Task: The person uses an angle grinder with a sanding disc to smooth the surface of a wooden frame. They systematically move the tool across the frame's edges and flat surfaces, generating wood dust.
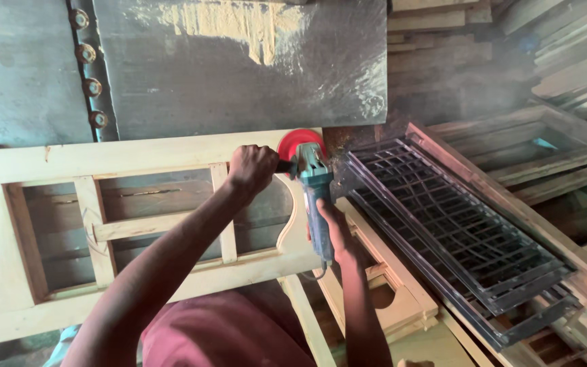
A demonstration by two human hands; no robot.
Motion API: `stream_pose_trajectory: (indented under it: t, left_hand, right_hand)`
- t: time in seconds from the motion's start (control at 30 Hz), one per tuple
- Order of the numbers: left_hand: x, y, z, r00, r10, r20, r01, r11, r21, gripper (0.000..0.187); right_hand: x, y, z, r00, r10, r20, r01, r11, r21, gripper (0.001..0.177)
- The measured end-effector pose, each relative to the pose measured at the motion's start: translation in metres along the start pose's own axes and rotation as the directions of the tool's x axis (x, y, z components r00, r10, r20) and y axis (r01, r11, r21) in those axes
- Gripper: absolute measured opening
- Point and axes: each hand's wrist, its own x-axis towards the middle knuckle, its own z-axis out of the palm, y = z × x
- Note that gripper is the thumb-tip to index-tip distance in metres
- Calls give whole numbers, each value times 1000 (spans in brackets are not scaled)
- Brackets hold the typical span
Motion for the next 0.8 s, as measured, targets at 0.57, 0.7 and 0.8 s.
stream_pose_trajectory:
  t: [0.57, 0.7, 0.8]
  left_hand:
    - [44, 27, -16, 1000, 5, -9, -5, 1000, -9, 5]
    - [30, 31, -21, 997, -16, 75, 19, 999, -42, 9]
    - [24, 24, -22, 997, -36, 74, 41, 998, -57, 7]
  right_hand:
    - [5, -37, -23, 999, 14, -44, -12, 999, 47, 58]
    - [-6, -43, -18, 1000, -2, -16, 2, 1000, 25, 57]
    - [-6, -45, -13, 999, -46, -4, 46, 998, -33, 56]
